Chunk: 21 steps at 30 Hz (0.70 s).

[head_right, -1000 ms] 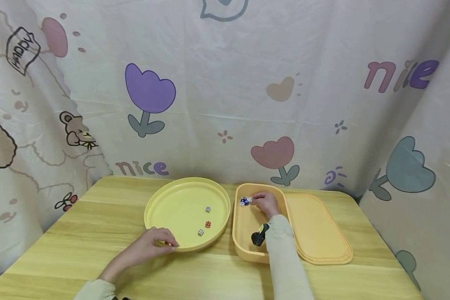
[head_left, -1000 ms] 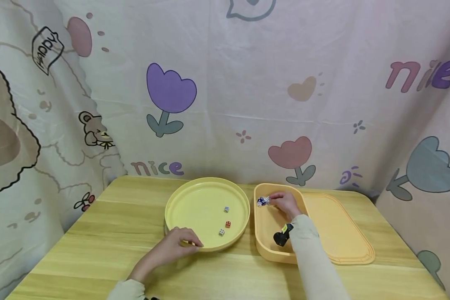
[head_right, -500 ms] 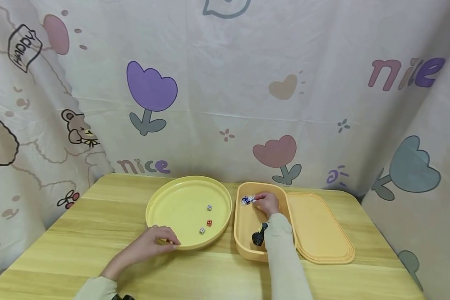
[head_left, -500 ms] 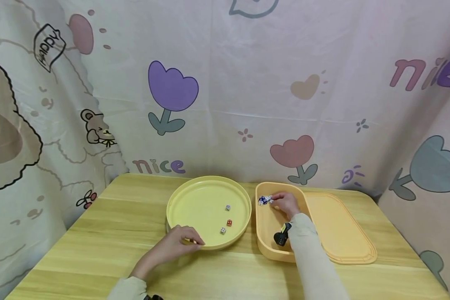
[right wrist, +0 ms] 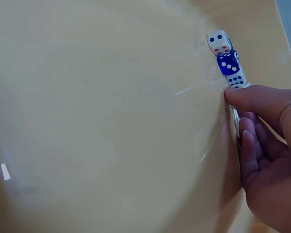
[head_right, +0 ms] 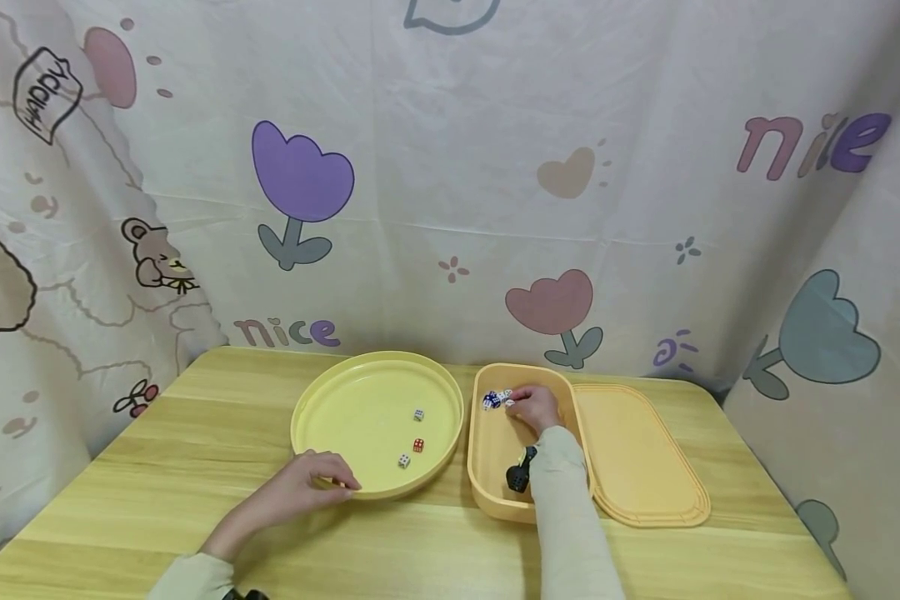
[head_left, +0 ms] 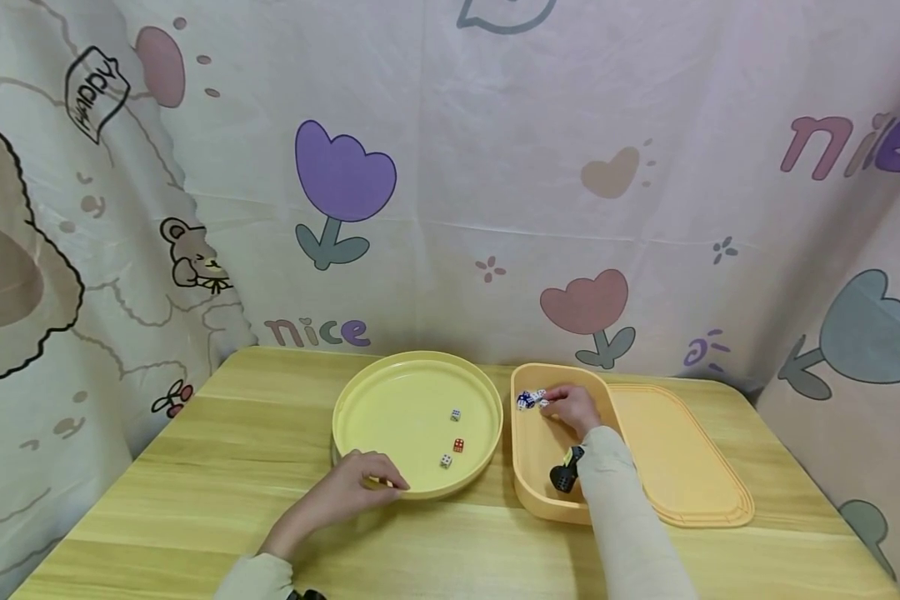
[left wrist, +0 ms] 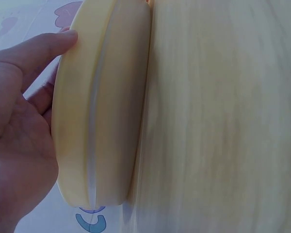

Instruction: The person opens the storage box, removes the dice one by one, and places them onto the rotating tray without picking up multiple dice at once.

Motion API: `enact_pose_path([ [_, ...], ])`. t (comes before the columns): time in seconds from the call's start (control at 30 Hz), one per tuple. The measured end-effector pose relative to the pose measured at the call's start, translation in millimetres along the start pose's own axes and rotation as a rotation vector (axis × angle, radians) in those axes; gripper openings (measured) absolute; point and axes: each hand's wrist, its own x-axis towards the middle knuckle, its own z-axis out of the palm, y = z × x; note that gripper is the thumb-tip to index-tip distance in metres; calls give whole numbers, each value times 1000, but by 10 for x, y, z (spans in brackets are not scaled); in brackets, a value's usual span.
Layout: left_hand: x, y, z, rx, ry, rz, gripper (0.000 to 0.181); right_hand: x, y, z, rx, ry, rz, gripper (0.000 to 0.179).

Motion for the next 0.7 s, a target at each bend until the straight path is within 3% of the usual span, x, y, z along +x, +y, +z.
enact_pose_path([
  [0.47, -1, -7, -7, -1, -7, -25, 6, 70, 120, -63, 56, -82, -10, 22],
  [0.7, -5, 2, 2, 6, 3, -27, 7, 57, 90, -136, 156, -145, -2, 28],
])
